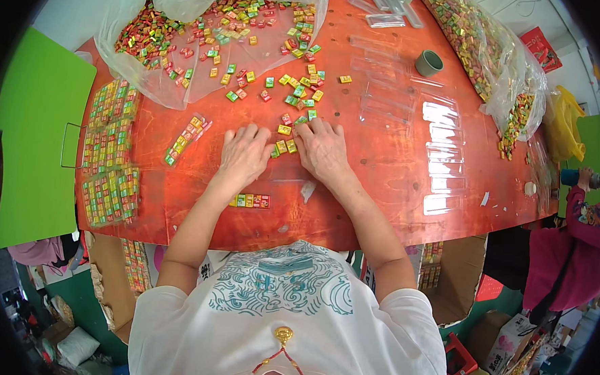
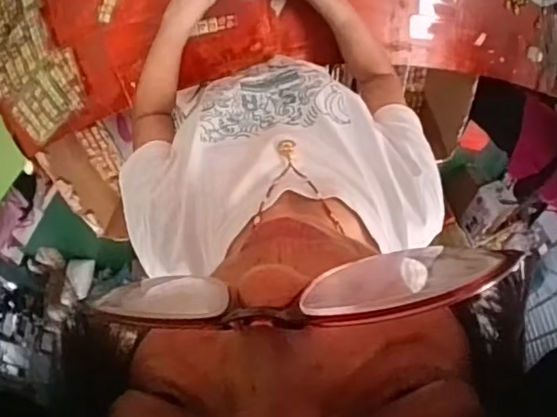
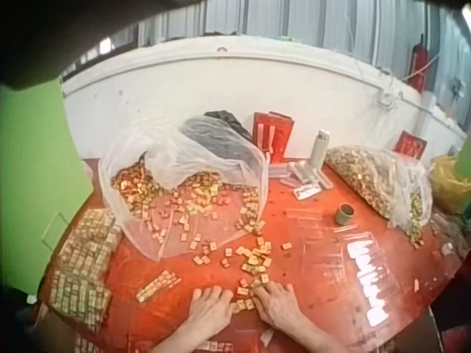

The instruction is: The person arranges small wrapped items into rows on a table, inserts them into clear plastic packaging sleeves by hand, and stacks the completed packets to the side.

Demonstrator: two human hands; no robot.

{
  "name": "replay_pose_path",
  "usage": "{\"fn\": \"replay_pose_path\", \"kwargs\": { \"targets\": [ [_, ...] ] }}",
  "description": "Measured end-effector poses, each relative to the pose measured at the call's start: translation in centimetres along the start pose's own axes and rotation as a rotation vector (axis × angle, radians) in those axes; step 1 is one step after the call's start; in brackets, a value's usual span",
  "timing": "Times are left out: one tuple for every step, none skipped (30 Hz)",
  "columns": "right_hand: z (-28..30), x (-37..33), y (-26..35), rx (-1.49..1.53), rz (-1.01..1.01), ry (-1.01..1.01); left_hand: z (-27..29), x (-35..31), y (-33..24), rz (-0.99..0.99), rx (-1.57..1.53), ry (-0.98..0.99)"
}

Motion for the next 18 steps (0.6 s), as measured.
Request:
{"fn": "replay_pose_path", "kwargs": {
  "targets": [
    [0.0,0.3,-0.2,-0.028,0.017,-0.008,-0.2,0.7,0.0,-0.027,-0.004,-0.042],
    [-0.5,0.4,-0.6,-0.047,0.044,-0.002,-0.4,1.3,0.1,-0.052,-0.008,-0.085],
    [-0.7,0.4,-0.7,-0.047,0.048,-0.002,-0.9,2.0,0.5,-0.050,-0.006,-0.088],
    [-0.8,0.4,-0.7,-0.062,0.049,0.000,-1.6,2.6,0.8,-0.060,0.015,-0.083],
    [-0.8,0.1,-0.8,-0.079,0.045,0.004,-1.8,3.1,0.8,-0.073,0.034,-0.076],
    [-1.0,-0.1,-0.9,-0.080,0.044,0.005,-2.0,3.4,0.9,-0.074,0.032,-0.076],
    [-1.1,-0.4,-1.0,-0.089,0.007,0.007,-2.1,3.6,1.1,-0.070,0.041,-0.068],
    [-1.1,-0.7,-1.2,-0.098,-0.034,0.010,-2.2,3.6,1.2,-0.069,0.050,-0.057],
    [-1.0,-0.9,-1.3,-0.099,-0.038,0.011,-2.3,3.5,1.1,-0.072,0.048,-0.054],
    [-0.8,-1.1,-1.4,-0.107,-0.047,-0.018,-2.3,3.4,1.1,-0.069,0.043,-0.069],
    [-0.7,-1.1,-1.5,-0.115,-0.056,-0.050,-2.2,3.4,1.1,-0.068,0.040,-0.084],
    [-0.6,-1.2,-1.4,-0.116,-0.059,-0.052,-2.2,3.4,1.0,-0.071,0.040,-0.083],
    [-0.7,-1.2,-1.3,-0.128,-0.069,-0.047,-2.2,3.4,0.9,-0.110,0.017,-0.086],
    [-0.7,-1.1,-1.2,-0.140,-0.075,-0.043,-2.1,3.4,0.7,-0.145,-0.004,-0.091],
    [-0.7,-1.1,-1.2,-0.139,-0.074,-0.044,-2.2,3.6,0.7,-0.144,-0.003,-0.093],
    [-0.8,-1.1,-1.3,-0.139,-0.085,-0.039,-2.4,3.8,0.5,-0.194,0.024,-0.077],
    [-0.8,-1.0,-1.2,-0.138,-0.092,-0.033,-2.6,4.0,0.4,-0.240,0.053,-0.063],
    [-0.8,-1.0,-1.1,-0.136,-0.087,-0.033,-2.7,4.1,0.5,-0.236,0.055,-0.066]
  ]
}}
Point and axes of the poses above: each hand's wrist, its own x-axis towards the middle knuckle, its own z-axis out of the back of the hand, y = z × x, the point moved 3 cm from there along x, towards the middle knuckle, and after that the axes turned 4 degrees about -x, right-handed, at the moved point
